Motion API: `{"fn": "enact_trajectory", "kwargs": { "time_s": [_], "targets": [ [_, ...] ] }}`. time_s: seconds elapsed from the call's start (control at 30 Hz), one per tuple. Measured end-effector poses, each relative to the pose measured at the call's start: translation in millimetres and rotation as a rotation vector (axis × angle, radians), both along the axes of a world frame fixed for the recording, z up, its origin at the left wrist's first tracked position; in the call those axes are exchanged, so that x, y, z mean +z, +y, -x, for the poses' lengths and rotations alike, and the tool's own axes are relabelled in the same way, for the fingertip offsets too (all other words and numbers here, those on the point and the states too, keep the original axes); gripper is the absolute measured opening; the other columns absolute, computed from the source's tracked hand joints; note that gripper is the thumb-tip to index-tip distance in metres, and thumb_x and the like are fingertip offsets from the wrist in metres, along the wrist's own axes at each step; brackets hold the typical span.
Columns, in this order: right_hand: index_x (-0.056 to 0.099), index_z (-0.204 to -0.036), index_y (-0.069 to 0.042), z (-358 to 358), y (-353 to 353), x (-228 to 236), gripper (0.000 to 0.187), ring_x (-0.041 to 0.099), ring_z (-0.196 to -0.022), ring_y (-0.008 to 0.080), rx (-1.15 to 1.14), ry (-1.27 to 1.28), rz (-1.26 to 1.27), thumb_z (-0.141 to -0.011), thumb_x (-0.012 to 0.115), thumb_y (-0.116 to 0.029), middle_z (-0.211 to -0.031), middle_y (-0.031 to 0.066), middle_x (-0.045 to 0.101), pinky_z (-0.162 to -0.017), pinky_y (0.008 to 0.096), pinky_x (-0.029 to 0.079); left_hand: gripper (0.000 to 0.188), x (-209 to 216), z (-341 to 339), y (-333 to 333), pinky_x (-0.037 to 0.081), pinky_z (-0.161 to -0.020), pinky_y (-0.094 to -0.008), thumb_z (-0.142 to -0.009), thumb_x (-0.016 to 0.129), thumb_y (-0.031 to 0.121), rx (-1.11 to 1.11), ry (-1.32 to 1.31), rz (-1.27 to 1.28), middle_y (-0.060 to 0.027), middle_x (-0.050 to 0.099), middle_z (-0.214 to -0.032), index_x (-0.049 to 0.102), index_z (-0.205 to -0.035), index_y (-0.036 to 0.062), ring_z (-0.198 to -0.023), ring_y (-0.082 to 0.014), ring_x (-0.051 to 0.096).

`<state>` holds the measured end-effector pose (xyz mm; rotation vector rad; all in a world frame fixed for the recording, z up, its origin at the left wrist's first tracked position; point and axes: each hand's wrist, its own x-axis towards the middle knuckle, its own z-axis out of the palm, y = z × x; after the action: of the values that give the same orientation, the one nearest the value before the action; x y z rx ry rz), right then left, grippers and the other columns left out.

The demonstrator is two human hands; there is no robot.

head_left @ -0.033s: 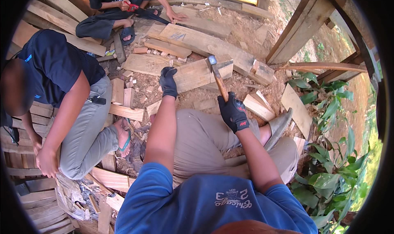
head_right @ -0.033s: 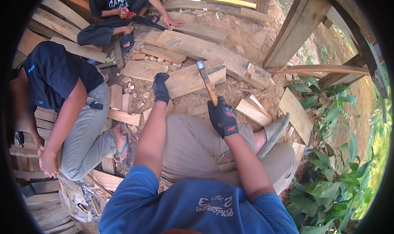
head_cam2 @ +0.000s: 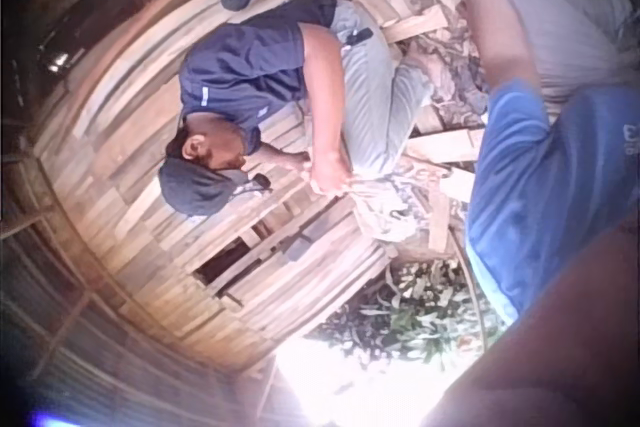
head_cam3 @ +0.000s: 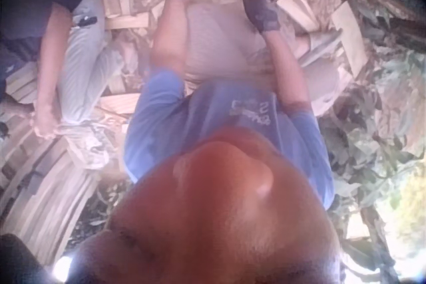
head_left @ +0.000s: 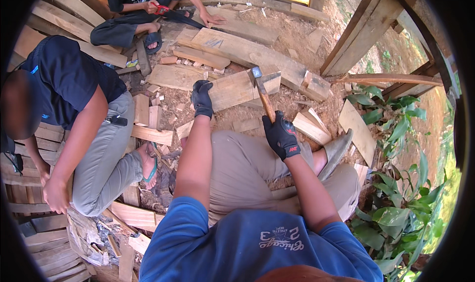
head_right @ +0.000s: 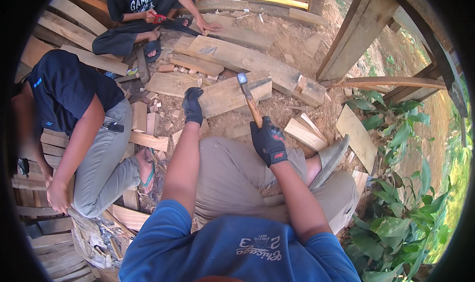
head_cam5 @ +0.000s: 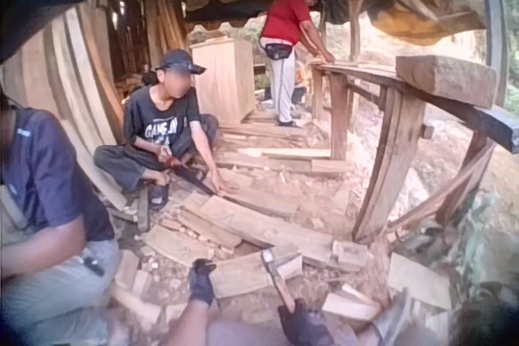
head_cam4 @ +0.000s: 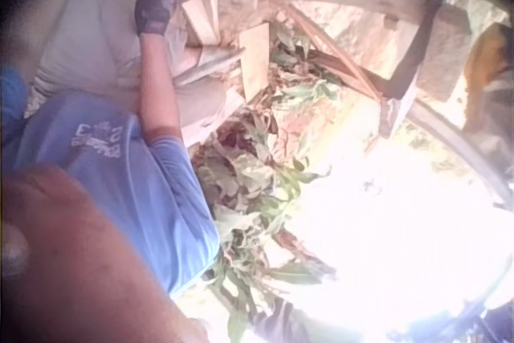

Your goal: The person uses an axe to chop and shape a piece of wood while sitting on the ground, striking it repeatedly and turning the wood over to work on different sides.

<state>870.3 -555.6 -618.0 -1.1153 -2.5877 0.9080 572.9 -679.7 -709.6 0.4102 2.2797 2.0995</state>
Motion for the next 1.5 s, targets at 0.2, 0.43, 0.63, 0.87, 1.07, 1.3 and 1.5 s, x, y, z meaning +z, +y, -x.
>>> {"fn": "enact_trajectory", "kwargs": {
  "time_s": [0.2, 0.43, 0.63, 0.87, 1.07, 1.3, 1.5],
  "targets": [
    [0.064, -0.108, -0.002, -17.9, -6.7, -2.7, 0.042, 0.072, -0.089, 0.0509, -0.046, -0.048, 0.021, -0.106, 0.06, -0.044, -0.092, 0.0303, 0.074, -0.079, 0.0592, 0.056, 0.038, 78.5, -32.4, 38.6, 0.056, -0.1, -0.049, -0.099, 0.066, 0.04, 0.088, 0.371, 0.487, -0.0187, 0.079, -0.117, 0.076, -0.115, 0.0073, -0.111, -0.0378, 0.075],
    [0.067, -0.112, -0.003, -31.2, -12.4, 5.1, 0.044, 0.073, -0.089, 0.0498, -0.052, 0.07, -0.018, -0.105, 0.063, -0.046, -0.093, 0.0298, 0.074, -0.079, 0.0587, 0.056, 0.065, 75.6, -48.8, 74.1, 0.057, -0.095, -0.0523, -0.106, 0.043, 0.056, -0.158, 0.392, 1.116, -0.0221, 0.08, -0.104, 0.083, -0.104, 0.0052, -0.1, -0.0407, 0.077],
    [0.068, -0.116, -0.003, -17.2, -18.2, 31.2, 0.043, 0.073, -0.088, 0.0498, -0.102, 0.148, -0.004, -0.105, 0.065, -0.045, -0.091, 0.0294, 0.074, -0.077, 0.0583, 0.056, 0.06, 67.0, -53.2, 72.7, 0.058, -0.088, -0.0512, -0.105, 0.047, 0.052, -0.082, 0.373, 1.086, -0.0213, 0.08, -0.1, 0.084, -0.099, 0.0062, -0.095, -0.0395, 0.078],
    [0.067, -0.111, -0.004, -6.2, -5.6, 4.4, 0.04, 0.073, -0.086, 0.0488, -0.033, 0.019, -0.104, -0.106, 0.064, -0.044, -0.088, 0.0284, 0.073, -0.074, 0.0579, 0.055, 0.06, 71.9, -51.9, 76.1, 0.058, -0.089, -0.052, -0.105, 0.046, 0.051, -0.094, 0.375, 1.084, -0.0221, 0.08, -0.102, 0.084, -0.099, 0.0051, -0.097, -0.0402, 0.078],
    [0.068, -0.113, -0.004, -11.3, -14.1, 64.8, 0.039, 0.073, -0.085, 0.0482, -0.081, 0.233, -0.104, -0.105, 0.067, -0.042, -0.089, 0.0283, 0.073, -0.072, 0.057, 0.055, 0.052, 66.9, -52.4, 74.6, 0.058, -0.09, -0.0522, -0.105, 0.049, 0.045, -0.049, 0.393, 1.044, -0.0222, 0.08, -0.102, 0.083, -0.098, 0.0066, -0.097, -0.0406, 0.077],
    [0.066, -0.109, -0.004, -5.2, 7.0, -14.1, 0.043, 0.074, -0.086, 0.0482, -0.028, -0.04, -0.114, -0.106, 0.061, -0.047, -0.09, 0.0281, 0.074, -0.076, 0.0587, 0.058, 0.034, 81.9, -40.4, 37.9, 0.057, -0.095, -0.0525, -0.099, 0.063, 0.036, 0.198, 0.471, 0.97, -0.0226, 0.079, -0.11, 0.082, -0.106, 0.0091, -0.103, -0.0398, 0.076],
    [0.066, -0.111, -0.004, 3.2, 4.9, -17.3, 0.044, 0.073, -0.086, 0.0501, -0.049, 0.002, -0.095, -0.106, 0.062, -0.047, -0.089, 0.0286, 0.074, -0.077, 0.0595, 0.057, 0.051, 36.1, -21.0, 17.3, 0.054, -0.1, -0.0505, -0.096, 0.063, 0.053, 0.021, -0.101, 0.547, -0.022, 0.078, -0.115, 0.084, -0.108, 0.0074, -0.114, -0.0428, 0.073]
  ]
}}
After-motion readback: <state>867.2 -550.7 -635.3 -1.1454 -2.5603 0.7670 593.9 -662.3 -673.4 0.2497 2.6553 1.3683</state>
